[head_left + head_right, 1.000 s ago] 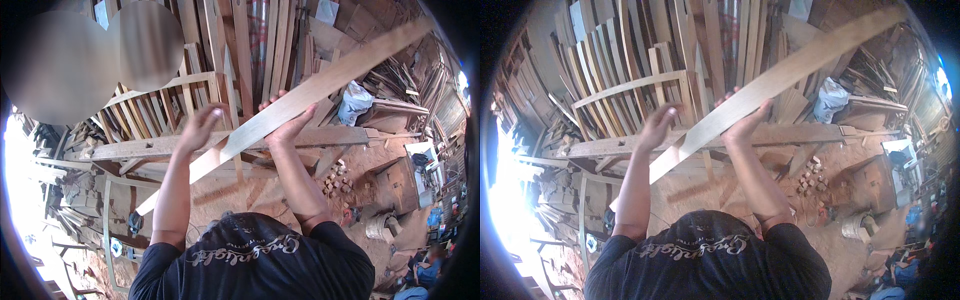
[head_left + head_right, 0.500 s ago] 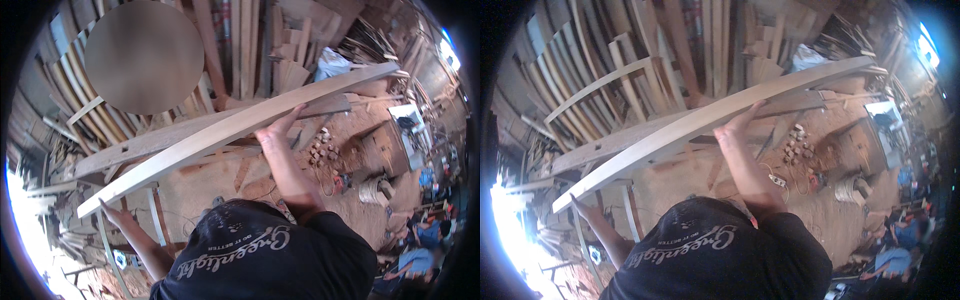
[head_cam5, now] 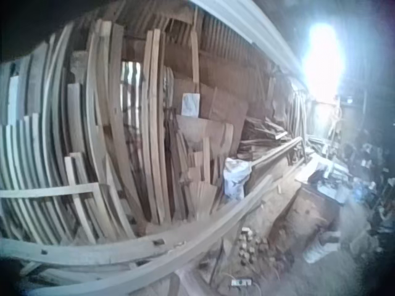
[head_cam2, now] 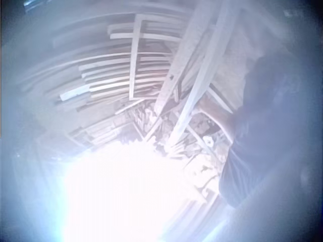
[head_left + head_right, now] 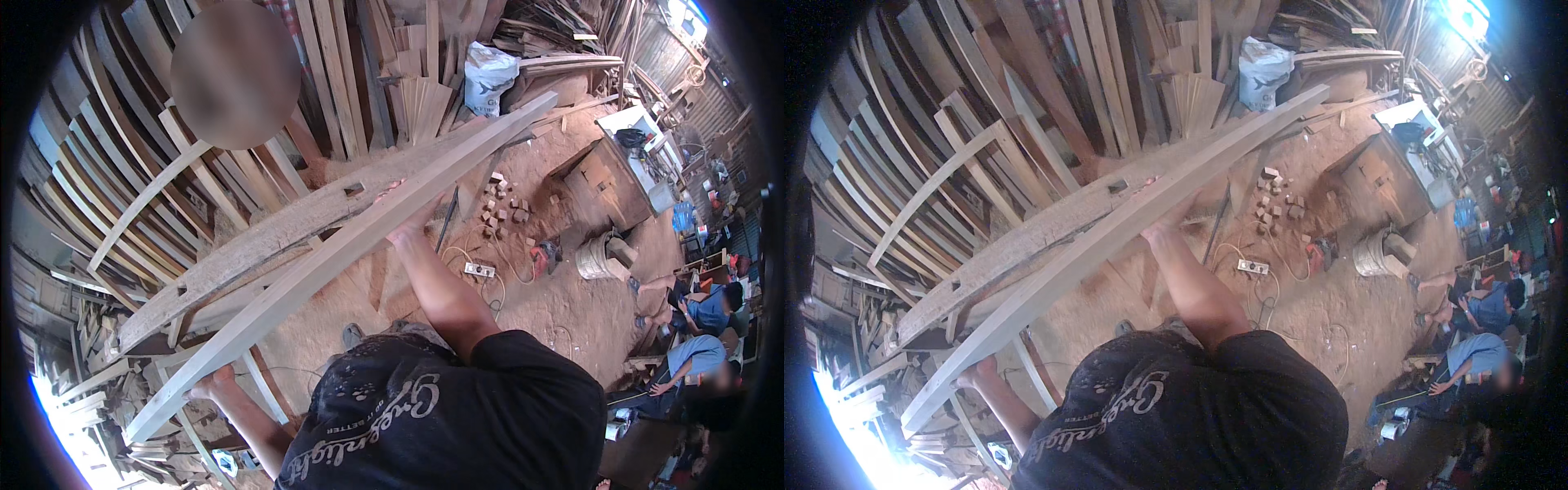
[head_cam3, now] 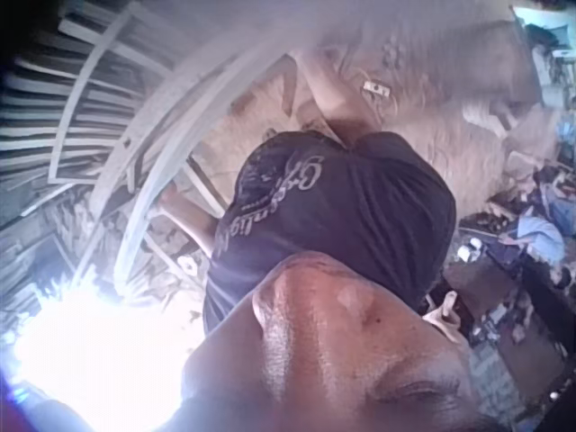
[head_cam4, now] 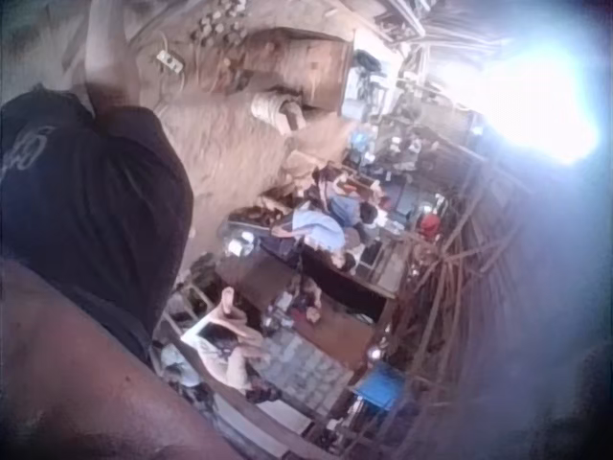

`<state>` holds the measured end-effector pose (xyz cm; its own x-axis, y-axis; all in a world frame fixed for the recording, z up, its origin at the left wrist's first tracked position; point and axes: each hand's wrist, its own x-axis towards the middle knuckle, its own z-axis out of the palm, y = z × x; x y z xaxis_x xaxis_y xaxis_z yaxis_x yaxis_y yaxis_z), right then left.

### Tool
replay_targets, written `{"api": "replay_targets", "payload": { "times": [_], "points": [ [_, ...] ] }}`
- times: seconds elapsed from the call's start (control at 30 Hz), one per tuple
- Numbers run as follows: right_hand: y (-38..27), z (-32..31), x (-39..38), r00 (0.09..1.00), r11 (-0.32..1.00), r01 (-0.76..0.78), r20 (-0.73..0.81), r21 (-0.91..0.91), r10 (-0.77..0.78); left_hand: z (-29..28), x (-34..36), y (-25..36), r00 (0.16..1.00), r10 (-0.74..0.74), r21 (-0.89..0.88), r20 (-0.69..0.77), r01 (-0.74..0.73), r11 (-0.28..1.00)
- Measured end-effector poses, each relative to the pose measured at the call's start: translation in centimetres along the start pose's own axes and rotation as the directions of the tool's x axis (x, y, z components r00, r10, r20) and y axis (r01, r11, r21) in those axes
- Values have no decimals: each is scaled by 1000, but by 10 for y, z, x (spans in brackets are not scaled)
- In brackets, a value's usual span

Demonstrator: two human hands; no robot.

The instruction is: The person uses a circular saw to cut a long wooden plank into smaller pieces. They measure the wood with a tape measure, position the plank on a workbench, and make several cuts. The cut pieces are set aside on the workbench.

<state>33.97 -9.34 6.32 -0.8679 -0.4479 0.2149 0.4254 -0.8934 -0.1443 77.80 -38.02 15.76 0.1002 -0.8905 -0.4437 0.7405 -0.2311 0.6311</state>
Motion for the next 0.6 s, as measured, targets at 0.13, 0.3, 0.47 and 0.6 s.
{"api": "replay_targets", "payload": {
  "times": [0.13,0.3,0.47,0.6],
  "points": [
    [18,-15,-6,979,999,13,-203,35,-6,-9,6,-15,999,29,-28,14,-28,999],
    [31,-23,-8,926,991,-133,-354,19,131,-100,115,-5,1000,11,-72,1,-11,997],
    [-21,-32,-26,790,979,-196,-601,-60,121,-36,56,-29,997,-44,-98,-63,38,994],
    [-50,-26,-22,744,982,-141,-668,-127,20,-33,52,-22,998,26,-64,-65,-30,998]
  ]
}}
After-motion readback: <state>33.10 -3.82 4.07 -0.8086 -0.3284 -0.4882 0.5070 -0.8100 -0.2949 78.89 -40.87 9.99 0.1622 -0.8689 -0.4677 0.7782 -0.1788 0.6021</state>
